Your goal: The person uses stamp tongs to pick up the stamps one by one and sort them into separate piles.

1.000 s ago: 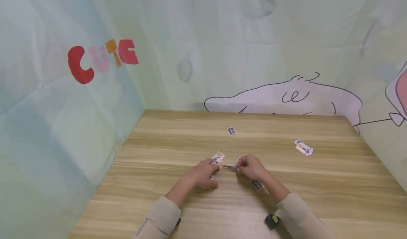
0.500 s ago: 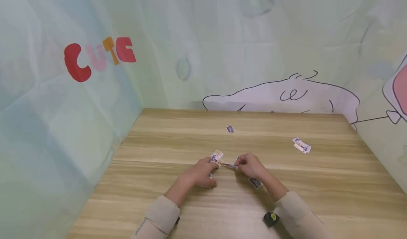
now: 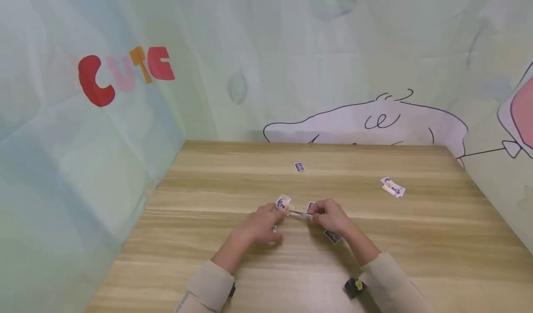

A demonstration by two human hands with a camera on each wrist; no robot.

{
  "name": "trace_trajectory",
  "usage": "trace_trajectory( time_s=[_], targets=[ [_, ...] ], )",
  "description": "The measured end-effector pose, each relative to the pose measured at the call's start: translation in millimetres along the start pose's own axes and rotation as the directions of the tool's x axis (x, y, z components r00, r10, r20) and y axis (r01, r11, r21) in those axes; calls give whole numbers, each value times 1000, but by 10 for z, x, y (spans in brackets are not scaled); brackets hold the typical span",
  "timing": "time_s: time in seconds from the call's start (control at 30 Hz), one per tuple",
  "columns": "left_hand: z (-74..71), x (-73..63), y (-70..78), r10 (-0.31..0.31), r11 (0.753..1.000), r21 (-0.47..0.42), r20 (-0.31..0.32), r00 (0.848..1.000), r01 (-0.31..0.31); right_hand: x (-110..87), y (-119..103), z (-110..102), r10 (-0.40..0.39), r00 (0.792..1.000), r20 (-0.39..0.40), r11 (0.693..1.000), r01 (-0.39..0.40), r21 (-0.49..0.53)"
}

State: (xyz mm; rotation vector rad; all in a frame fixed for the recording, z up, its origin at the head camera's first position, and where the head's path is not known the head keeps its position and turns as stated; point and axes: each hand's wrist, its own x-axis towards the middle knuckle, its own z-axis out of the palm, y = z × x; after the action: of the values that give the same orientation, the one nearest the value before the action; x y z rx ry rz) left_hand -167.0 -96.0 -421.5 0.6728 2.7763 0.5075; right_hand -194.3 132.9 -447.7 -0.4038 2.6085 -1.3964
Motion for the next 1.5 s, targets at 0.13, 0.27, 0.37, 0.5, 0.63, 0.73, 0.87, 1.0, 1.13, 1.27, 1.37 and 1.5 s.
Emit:
trace_trajectory(
  time_s=[0.13, 0.27, 0.37, 0.5, 0.63, 0.73, 0.87, 1.0, 1.13, 1.27, 1.37, 1.5],
  targets=[
    [2, 1, 86, 17, 999, -28, 5, 1000, -17, -52, 4, -69, 43, 999, -23, 999, -42, 19],
    [43, 0, 175, 30, 999, -46, 12, 999, -29, -110, 43, -128, 84, 996, -29, 996, -82, 38],
    [65, -6, 218, 33, 999, -22, 8, 999, -33, -140, 80, -166, 86, 996, -37, 996, -85, 27],
    [94, -3, 250, 49, 999, 4, -2, 999, -48, -186, 134, -224, 97, 994, -55, 995, -96, 22],
    [127, 15, 274, 82, 995, 60, -29, 996, -80, -235, 197, -292, 106, 992, -70, 994, -104, 29],
    [124, 33, 299, 114, 986, 127, -59, 992, -106, -262, 235, -352, 91, 992, -87, 996, -90, 20],
    [120, 74, 331, 147, 972, 193, -58, 987, -134, -298, 285, -451, 79, 991, -110, 997, -78, 10],
    [146, 116, 346, 158, 965, 214, -28, 987, -148, -352, 311, -551, 103, 986, -129, 995, -102, 16],
    [164, 145, 346, 145, 970, 197, -1, 989, -142, -394, 331, -638, 124, 983, -138, 992, -122, 26],
    [160, 193, 358, 141, 974, 177, 10, 990, -141, -430, 384, -739, 133, 977, -167, 991, -133, 14],
    [154, 235, 367, 135, 978, 161, 19, 991, -136, -459, 435, -815, 140, 972, -187, 990, -141, 8],
    [149, 288, 371, 131, 981, 138, 31, 991, -134, -496, 487, -917, 155, 966, -206, 988, -156, 12]
  ],
)
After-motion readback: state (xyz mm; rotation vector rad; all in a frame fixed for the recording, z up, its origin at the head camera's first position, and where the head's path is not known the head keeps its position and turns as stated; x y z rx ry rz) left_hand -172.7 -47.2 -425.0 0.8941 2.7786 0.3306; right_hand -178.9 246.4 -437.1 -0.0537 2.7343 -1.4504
